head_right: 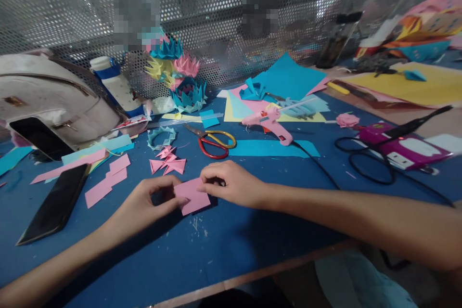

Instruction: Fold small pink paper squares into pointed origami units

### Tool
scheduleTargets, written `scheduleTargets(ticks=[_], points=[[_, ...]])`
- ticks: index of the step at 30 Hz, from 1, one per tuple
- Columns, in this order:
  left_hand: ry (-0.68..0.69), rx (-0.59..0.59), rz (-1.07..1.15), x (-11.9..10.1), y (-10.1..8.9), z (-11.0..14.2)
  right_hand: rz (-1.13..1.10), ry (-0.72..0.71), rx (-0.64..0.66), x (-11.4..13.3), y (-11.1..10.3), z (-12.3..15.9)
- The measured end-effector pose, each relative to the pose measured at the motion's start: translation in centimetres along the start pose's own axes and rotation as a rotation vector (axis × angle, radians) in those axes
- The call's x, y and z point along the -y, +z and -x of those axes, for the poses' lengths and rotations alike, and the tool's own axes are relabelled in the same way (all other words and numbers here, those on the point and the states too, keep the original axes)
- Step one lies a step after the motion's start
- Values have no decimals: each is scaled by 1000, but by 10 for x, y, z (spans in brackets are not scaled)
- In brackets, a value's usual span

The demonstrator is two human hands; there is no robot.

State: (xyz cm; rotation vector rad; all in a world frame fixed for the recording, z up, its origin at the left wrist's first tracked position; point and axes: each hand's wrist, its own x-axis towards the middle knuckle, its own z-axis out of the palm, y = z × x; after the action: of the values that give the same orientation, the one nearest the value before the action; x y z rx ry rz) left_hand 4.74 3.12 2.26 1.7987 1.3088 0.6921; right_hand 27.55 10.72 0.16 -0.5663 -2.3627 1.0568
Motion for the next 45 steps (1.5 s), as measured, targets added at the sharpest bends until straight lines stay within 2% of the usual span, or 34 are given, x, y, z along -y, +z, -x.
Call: scheduleTargets(ticks=[12,15,19,22,25,30,37,45], points=[[102,-93,-40,5,-1,-5,-39,22,0,1,0,-1],[207,-164,-111,5,-2,-3,-86,80,2,2,1,0],[456,-214,-259,5,0,3,-183,123,56,4,2,2],[600,-201,-403,7,5,10,-119,50,36,7,1,2],[653,-177,-491,9,12,13,-45,-28,23,9,-1,1],[600,-178,-428,10,15,13,-77,-20,27,8,0,0],[359,-118,-105,5,14,7,-90,49,35,7,1,2],[194,-90,164,3,13,3,-50,-24,93,8,0,1]])
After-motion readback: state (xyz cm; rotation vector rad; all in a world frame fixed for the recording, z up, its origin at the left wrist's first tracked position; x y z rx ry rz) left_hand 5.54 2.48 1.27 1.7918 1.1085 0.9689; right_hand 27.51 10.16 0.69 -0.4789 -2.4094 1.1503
